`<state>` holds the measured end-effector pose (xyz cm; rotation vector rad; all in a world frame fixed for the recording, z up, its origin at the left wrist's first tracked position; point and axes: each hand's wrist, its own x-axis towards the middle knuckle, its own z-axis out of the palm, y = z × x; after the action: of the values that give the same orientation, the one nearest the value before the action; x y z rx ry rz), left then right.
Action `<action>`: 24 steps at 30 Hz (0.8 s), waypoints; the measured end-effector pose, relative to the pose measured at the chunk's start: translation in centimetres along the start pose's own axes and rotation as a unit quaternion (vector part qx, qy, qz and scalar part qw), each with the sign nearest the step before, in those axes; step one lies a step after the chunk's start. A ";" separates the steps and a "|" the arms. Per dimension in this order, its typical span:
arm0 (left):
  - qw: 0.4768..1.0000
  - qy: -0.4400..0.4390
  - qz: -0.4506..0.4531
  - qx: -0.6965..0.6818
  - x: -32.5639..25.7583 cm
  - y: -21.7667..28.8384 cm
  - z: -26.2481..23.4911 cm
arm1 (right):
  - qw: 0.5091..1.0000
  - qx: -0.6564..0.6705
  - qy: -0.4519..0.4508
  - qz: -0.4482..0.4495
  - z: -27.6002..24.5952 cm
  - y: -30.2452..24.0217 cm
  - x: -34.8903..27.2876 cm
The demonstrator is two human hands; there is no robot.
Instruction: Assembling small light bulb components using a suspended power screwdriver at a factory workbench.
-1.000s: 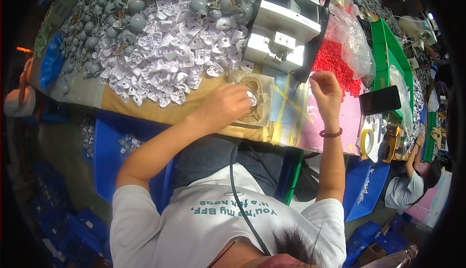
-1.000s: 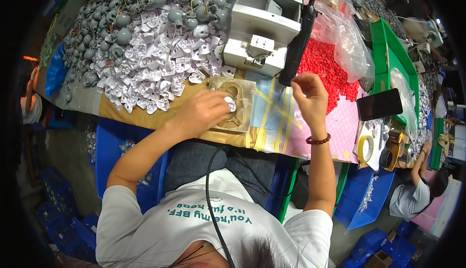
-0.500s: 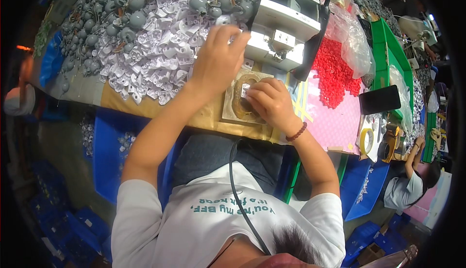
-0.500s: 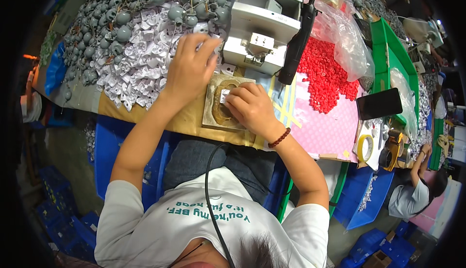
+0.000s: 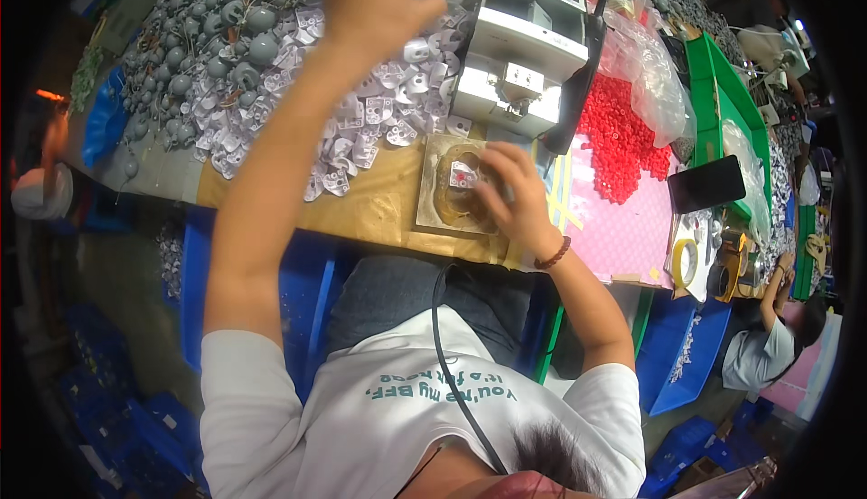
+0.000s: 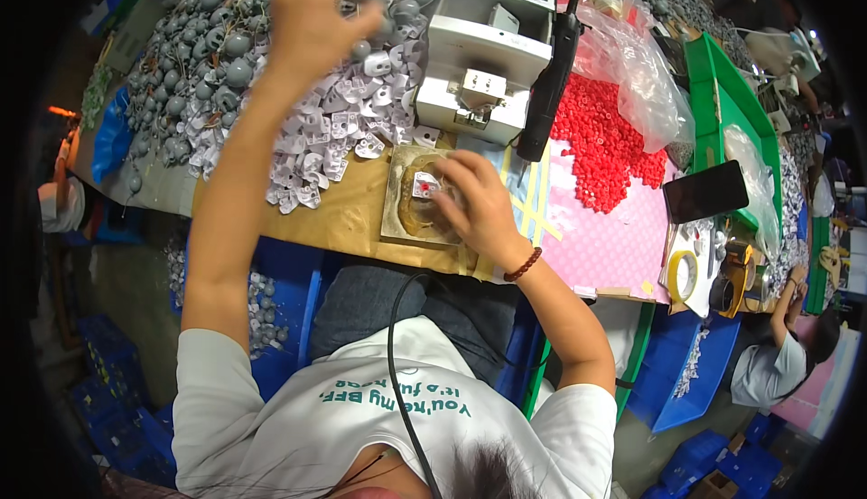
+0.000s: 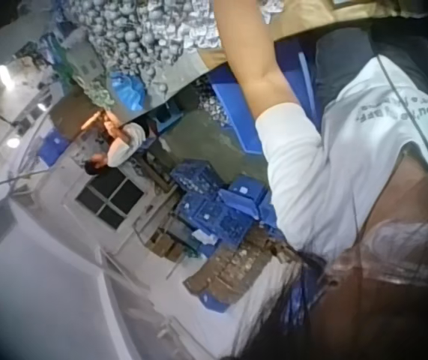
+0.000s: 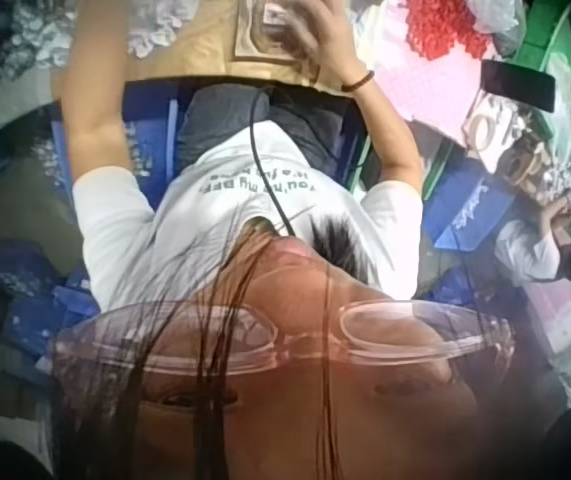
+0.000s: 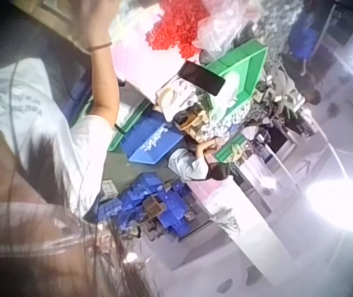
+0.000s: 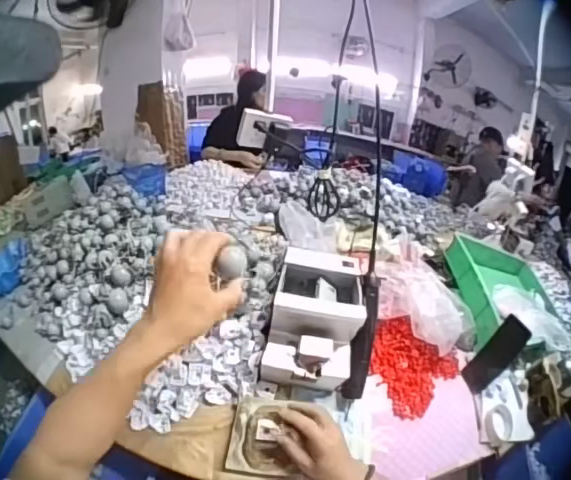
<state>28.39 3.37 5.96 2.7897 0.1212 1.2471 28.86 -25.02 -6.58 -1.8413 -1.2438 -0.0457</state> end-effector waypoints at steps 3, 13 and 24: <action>0.929 0.022 -0.218 -0.297 0.6 -0.3 -5.7 | 0.994 0.081 0.067 0.034 -0.7 -0.5 0.8; 0.821 -0.112 -0.268 -0.491 -0.7 -2.3 -6.4 | 0.989 0.103 0.102 0.029 -1.6 -0.5 2.4; 0.742 -0.157 -0.160 -0.632 -0.4 -1.3 -9.9 | 0.975 0.065 0.203 -0.066 -3.5 -1.8 5.2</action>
<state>20.72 5.02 12.11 1.5896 -0.2005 0.3988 31.55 -23.44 -0.87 -1.5378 -1.0478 -0.3865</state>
